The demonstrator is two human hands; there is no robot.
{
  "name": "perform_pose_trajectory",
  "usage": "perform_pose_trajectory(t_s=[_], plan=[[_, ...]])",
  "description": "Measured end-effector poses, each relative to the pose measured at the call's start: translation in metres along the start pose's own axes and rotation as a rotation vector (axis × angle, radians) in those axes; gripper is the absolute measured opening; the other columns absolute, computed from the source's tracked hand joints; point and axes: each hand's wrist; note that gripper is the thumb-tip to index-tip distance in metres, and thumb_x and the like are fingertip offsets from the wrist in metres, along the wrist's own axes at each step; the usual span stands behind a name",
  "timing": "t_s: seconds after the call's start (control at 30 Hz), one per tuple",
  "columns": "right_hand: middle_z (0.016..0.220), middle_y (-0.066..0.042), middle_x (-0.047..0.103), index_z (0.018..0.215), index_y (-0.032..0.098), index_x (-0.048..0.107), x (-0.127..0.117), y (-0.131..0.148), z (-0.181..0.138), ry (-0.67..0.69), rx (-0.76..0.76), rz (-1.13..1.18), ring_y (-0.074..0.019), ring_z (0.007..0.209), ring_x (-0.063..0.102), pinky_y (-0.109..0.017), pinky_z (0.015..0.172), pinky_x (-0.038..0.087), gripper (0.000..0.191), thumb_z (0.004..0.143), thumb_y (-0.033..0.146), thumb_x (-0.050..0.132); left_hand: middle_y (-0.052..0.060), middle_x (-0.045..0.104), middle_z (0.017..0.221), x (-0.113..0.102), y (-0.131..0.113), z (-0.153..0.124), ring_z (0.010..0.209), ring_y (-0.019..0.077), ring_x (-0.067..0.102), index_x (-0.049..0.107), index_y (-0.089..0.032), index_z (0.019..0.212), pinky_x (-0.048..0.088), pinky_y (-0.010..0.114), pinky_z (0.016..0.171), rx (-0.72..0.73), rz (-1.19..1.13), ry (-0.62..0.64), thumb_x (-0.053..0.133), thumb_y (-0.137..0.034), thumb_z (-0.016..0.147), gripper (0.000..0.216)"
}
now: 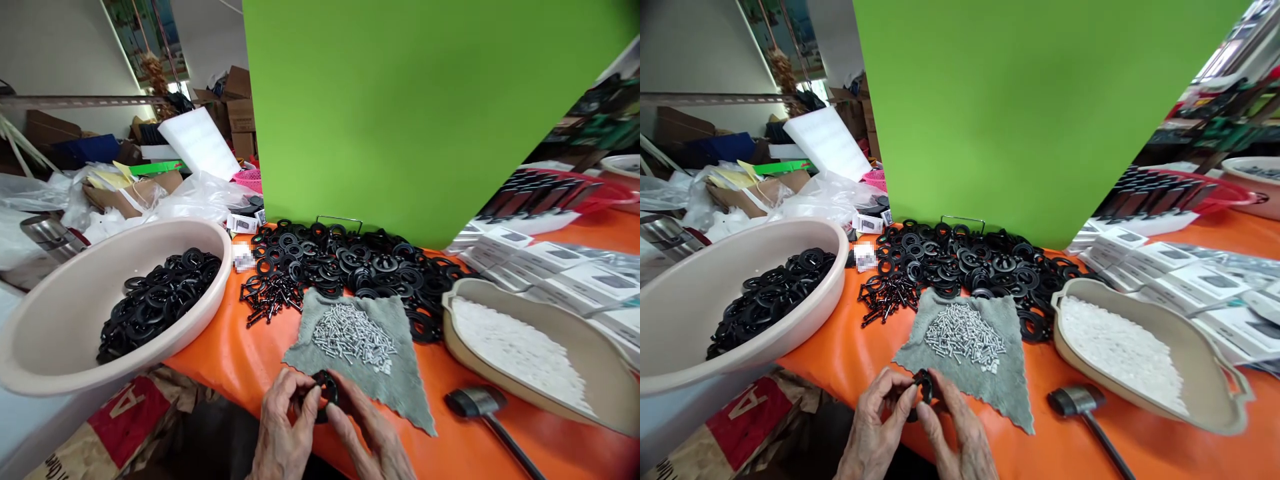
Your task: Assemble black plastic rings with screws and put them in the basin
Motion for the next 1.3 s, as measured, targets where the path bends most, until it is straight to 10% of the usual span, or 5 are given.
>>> perform_pose_trajectory(t_s=[0.33, 1.3], plan=[[0.13, -0.004, 0.059, 0.126, 0.032, 0.058, 0.01, 0.012, -0.005, 0.014, 0.236, 0.633, -0.023, 0.121, 0.053, -0.036, 0.099, 0.047, 0.046, 0.084, 0.051, 0.061, 0.002, 0.06, 0.075, 0.002, -0.01, -0.005, 0.066, 0.0125, 0.058, 0.065, -0.019, 0.089, 0.049, 0.02, 0.063, 0.256, 0.149, -0.015, 0.051, -0.02, 0.09, 0.014], [0.13, -0.004, 0.06, 0.131, 0.027, 0.055, 0.015, 0.016, -0.039, 0.037, 0.15, 0.001, -0.0209, 0.118, 0.056, -0.029, 0.095, 0.05, 0.046, 0.091, 0.049, 0.048, 0.004, 0.061, 0.078, 0.003, 0.01, -0.052, 0.072, 0.0141, 0.06, 0.068, -0.017, 0.089, 0.05, 0.021, 0.069, -0.029, -0.207, 0.013, 0.052, -0.032, 0.091, 0.023]])
Point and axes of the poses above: each hand's wrist, its own z-axis towards the middle knuckle, its own x-axis out of the palm, y = z × x
